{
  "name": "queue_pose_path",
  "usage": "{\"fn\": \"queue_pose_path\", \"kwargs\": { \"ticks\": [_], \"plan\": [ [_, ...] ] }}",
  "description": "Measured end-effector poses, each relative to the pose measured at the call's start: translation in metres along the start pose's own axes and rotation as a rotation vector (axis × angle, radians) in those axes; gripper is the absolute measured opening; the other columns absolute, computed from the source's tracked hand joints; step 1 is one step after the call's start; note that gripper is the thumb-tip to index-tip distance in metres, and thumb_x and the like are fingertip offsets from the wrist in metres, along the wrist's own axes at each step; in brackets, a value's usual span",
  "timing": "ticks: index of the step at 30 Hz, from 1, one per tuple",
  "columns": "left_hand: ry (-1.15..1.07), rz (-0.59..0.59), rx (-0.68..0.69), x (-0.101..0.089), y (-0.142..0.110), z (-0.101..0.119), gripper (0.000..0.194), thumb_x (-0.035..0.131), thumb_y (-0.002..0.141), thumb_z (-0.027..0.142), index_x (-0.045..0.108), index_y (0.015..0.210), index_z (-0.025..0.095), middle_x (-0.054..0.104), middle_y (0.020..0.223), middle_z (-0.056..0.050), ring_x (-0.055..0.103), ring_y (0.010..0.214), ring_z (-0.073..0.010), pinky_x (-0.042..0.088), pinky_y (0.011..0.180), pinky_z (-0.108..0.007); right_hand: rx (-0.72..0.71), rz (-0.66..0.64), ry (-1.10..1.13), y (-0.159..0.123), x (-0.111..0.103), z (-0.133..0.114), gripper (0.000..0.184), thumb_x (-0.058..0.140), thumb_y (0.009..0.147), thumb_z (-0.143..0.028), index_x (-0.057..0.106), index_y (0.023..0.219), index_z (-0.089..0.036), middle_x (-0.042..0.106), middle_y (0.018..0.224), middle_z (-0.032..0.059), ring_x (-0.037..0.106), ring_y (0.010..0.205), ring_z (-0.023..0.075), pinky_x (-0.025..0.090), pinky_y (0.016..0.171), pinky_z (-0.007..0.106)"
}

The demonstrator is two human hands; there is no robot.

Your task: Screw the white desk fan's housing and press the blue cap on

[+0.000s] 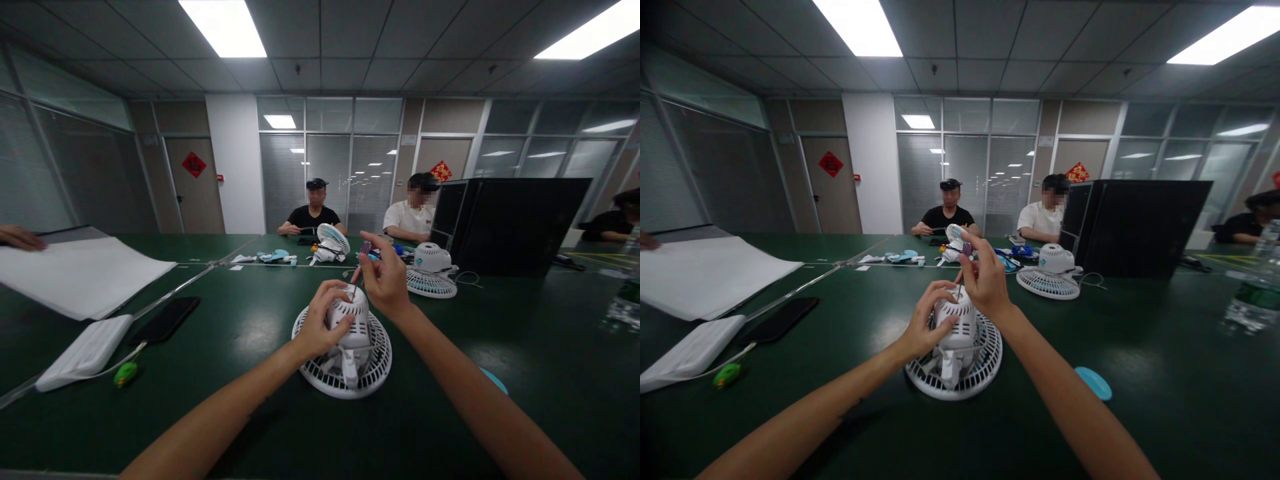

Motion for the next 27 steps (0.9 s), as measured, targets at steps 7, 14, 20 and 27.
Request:
{"fn": "queue_pose_path", "kwargs": {
  "ticks": [7, 14, 20, 27],
  "plan": [
    [-0.003, -0.001, 0.014, 0.000, 0.000, -0.001, 0.017, 0.061, 0.079, 0.021, 0.055, 0.095, 0.020, 0.053, 0.115, -0.010, 0.053, 0.112, -0.0263, 0.040, 0.099, -0.042, -0.016, -0.006, -0.016, 0.001, -0.001, -0.004, 0.035, 0.046, 0.095, -0.041, 0.052, 0.126, -0.025, 0.062, 0.116, 0.0125, 0.064, 0.053, 0.0123, 0.055, 0.046, 0.029],
    [-0.017, -0.015, -0.032, 0.001, 0.001, -0.002, 0.016, 0.062, 0.079, 0.024, 0.055, 0.094, 0.020, 0.053, 0.115, -0.010, 0.053, 0.112, -0.0262, 0.039, 0.100, -0.041, 0.010, -0.020, -0.057, 0.006, -0.006, -0.006, 0.033, 0.051, 0.093, -0.038, 0.056, 0.122, -0.023, 0.063, 0.113, 0.0117, 0.066, 0.055, 0.0131, 0.055, 0.047, 0.028],
    [0.023, 0.019, -0.063, 0.002, 0.010, 0.004, 0.010, 0.062, 0.081, 0.027, 0.059, 0.088, 0.020, 0.056, 0.105, -0.008, 0.056, 0.106, -0.0244, 0.042, 0.096, -0.039, 0.018, -0.146, -0.026, 0.013, -0.014, -0.012, 0.035, 0.050, 0.092, -0.031, 0.057, 0.125, -0.022, 0.065, 0.114, 0.0103, 0.069, 0.066, 0.0146, 0.056, 0.053, 0.026],
    [0.052, -0.049, -0.110, 0.000, 0.037, -0.001, 0.014, 0.063, 0.083, 0.026, 0.063, 0.071, 0.019, 0.062, 0.083, -0.004, 0.064, 0.100, -0.0243, 0.047, 0.089, -0.037, -0.020, -0.297, -0.116, 0.041, -0.033, -0.024, 0.020, 0.060, 0.085, -0.024, 0.066, 0.104, -0.020, 0.071, 0.093, 0.0052, 0.068, 0.072, 0.0153, 0.056, 0.065, 0.029]
  ]
}}
Point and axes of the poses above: each hand's wrist, its own y-axis towards the middle knuckle, its own x-axis out of the palm, z = x × y, the point moved 2 cm from there along y, towards the middle knuckle
